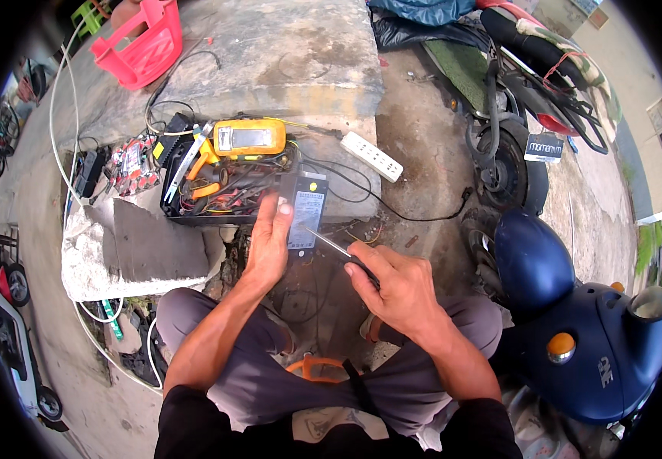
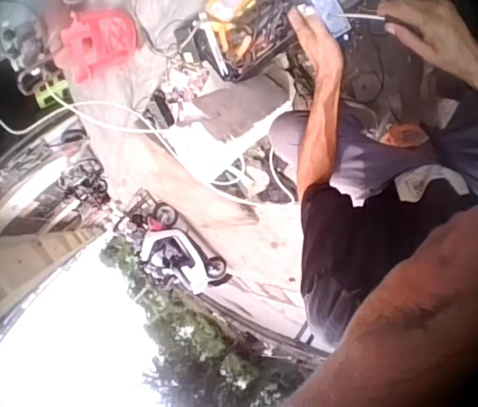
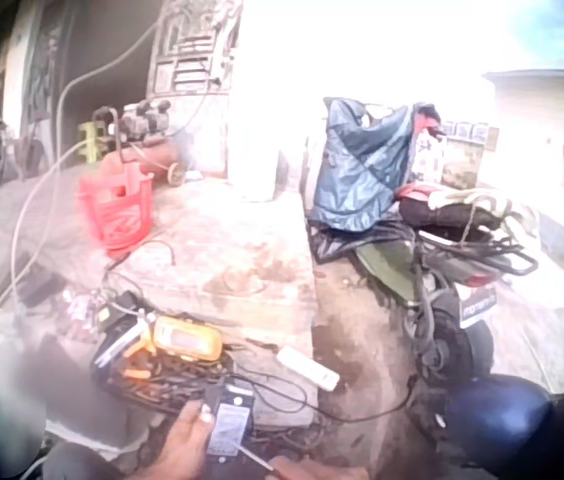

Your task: The person unscrews the casing of a power adapter using a screwdriver, manipulates the internal wires, and then reassembles the unit.

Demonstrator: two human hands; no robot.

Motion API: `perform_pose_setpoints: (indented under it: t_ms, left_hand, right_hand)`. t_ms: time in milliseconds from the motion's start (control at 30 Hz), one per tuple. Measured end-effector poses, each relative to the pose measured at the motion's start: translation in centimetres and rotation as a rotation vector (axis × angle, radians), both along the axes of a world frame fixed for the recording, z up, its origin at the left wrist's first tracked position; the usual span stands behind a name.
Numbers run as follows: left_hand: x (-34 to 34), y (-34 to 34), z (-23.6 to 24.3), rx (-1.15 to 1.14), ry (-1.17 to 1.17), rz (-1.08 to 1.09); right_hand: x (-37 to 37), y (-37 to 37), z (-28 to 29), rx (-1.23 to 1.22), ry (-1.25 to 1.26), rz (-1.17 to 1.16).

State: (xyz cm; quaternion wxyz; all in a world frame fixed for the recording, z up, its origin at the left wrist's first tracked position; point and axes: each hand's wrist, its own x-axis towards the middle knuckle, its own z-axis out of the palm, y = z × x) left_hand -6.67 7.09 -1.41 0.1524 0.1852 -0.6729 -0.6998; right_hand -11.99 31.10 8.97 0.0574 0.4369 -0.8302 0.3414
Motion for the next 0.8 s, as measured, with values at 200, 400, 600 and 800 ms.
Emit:
perform_pose_setpoints:
  t_ms: [200, 400, 600, 800]
  left_hand:
    - [0.8, -1.0, 0.3, -0.243, -0.089, -0.025]
    - [1.3, -1.7, -0.5, -0.266, -0.082, -0.079]
    - [1.4, -1.5, 0.8, -0.146, -0.053, -0.142]
    - [1.5, -1.7, 0.2, -0.333, -0.158, -0.116]
  right_hand:
    - [1.6, -0.4, -0.2, 0.090, 0.091, 0.008]
    - [0.4, -0.1, -2.3, -0.159, -0.749, -0.030]
    - [-0.6, 0.6, -3.5, -0.292, -1.316, -0.066]
    - [0.1, 0.5, -2.9, 0.117, -0.182, 0.132]
